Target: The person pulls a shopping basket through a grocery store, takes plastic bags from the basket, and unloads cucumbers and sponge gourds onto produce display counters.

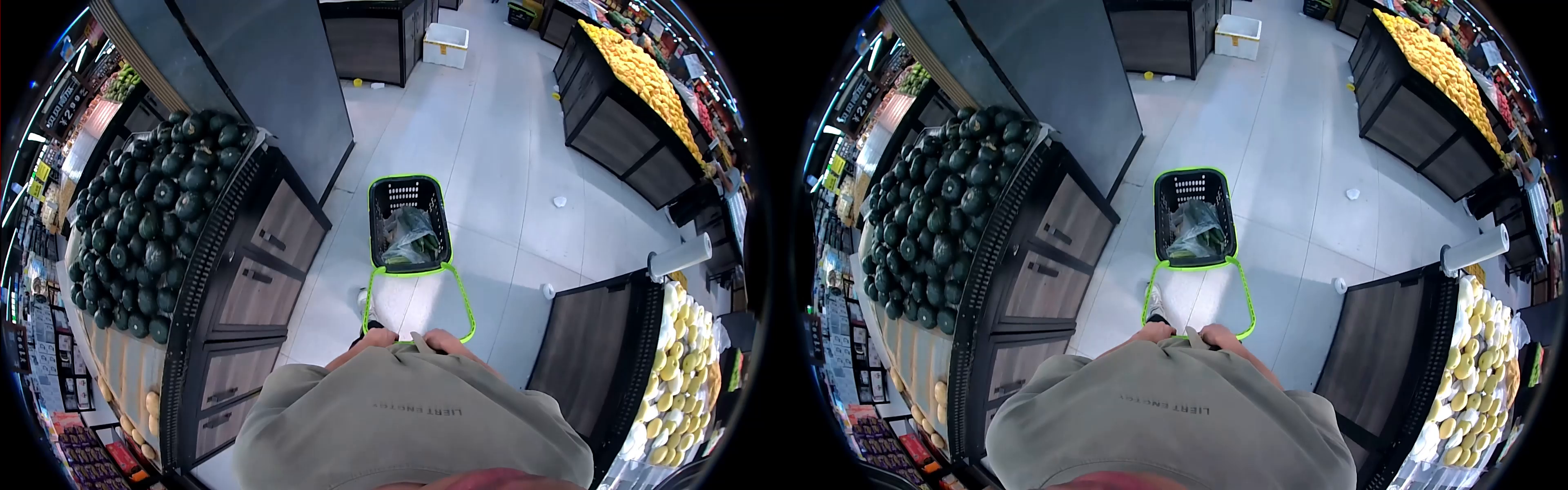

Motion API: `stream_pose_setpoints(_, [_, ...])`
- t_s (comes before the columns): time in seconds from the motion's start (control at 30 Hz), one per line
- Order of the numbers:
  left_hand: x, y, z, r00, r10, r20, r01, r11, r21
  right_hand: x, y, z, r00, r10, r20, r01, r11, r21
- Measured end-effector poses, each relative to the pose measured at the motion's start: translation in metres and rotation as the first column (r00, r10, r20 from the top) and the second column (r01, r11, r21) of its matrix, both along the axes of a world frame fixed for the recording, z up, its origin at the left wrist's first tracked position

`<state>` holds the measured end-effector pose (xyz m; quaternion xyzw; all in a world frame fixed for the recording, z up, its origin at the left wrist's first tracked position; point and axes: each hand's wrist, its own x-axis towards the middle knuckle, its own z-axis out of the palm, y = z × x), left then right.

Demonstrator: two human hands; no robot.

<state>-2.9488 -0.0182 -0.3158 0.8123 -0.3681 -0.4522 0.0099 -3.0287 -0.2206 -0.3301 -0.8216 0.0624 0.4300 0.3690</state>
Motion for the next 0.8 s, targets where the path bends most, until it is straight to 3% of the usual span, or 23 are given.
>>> stream_pose_setpoints(0.07, [0.020, -0.007, 0.017, 0.999, -0.030, -0.045, 0.032, 0.999, 0.031, 0.011, -0.001, -0.006, 1.000, 0.004, 0.024, -0.004, 1.000, 0.000])
stream_pose_setpoints(0.13, [0.050, 0.002, -0.011, 0.993, -0.074, -0.093, 0.071, 0.997, -0.032, 0.039, 0.002, -0.004, 0.999, 0.008, 0.045, -0.008, 1.000, -0.006])
stream_pose_setpoints(0.2, [0.076, 0.013, -0.022, 0.983, -0.115, -0.143, 0.103, 0.990, -0.092, 0.064, 0.010, 0.030, 0.994, -0.083, -0.071, 0.081, 0.996, -0.040])
stream_pose_setpoints(0.27, [0.102, 0.023, -0.010, 0.998, -0.049, -0.030, 0.039, 0.962, -0.272, 0.093, 0.018, 0.036, 0.996, -0.072, -0.042, 0.071, 0.997, -0.030])
stream_pose_setpoints(0.4, [0.185, 0.041, -0.009, 0.982, -0.186, 0.044, 0.189, 0.978, -0.088, 0.160, 0.044, 0.013, 0.999, -0.022, 0.025, 0.023, 0.999, -0.043])
stream_pose_setpoints(0.5, [0.232, 0.064, -0.005, 0.996, -0.052, 0.065, 0.060, 0.991, -0.123, 0.211, 0.066, 0.010, 0.998, -0.010, 0.068, 0.010, 1.000, 0.008])
stream_pose_setpoints(0.57, [0.256, 0.078, -0.006, 0.981, -0.003, 0.195, 0.045, 0.976, -0.215, 0.241, 0.081, 0.010, 0.990, -0.140, -0.031, 0.143, 0.952, 0.269])
stream_pose_setpoints(0.6, [0.270, 0.082, -0.008, 0.980, -0.009, 0.197, 0.049, 0.979, -0.199, 0.264, 0.082, 0.008, 1.000, 0.013, 0.028, -0.015, 0.995, 0.096])
stream_pose_setpoints(0.63, [0.285, 0.078, 0.006, 0.961, 0.035, 0.276, 0.027, 0.975, -0.219, 0.285, 0.085, 0.030, 0.994, 0.106, 0.038, -0.108, 0.993, 0.048])
stream_pose_setpoints(0.7, [0.304, 0.075, 0.014, 0.930, 0.073, 0.360, 0.012, 0.974, -0.227, 0.322, 0.091, -0.021, 0.977, 0.186, 0.104, -0.182, 0.982, -0.042])
stream_pose_setpoints(0.73, [0.314, 0.073, 0.011, 0.895, 0.116, 0.431, 0.011, 0.959, -0.282, 0.336, 0.098, -0.016, 0.977, 0.181, 0.114, -0.179, 0.983, -0.034])
stream_pose_setpoints(0.8, [0.332, 0.072, 0.008, 0.849, 0.159, 0.505, 0.023, 0.942, -0.334, 0.363, 0.102, -0.001, 0.993, 0.075, -0.095, -0.073, 0.997, 0.029])
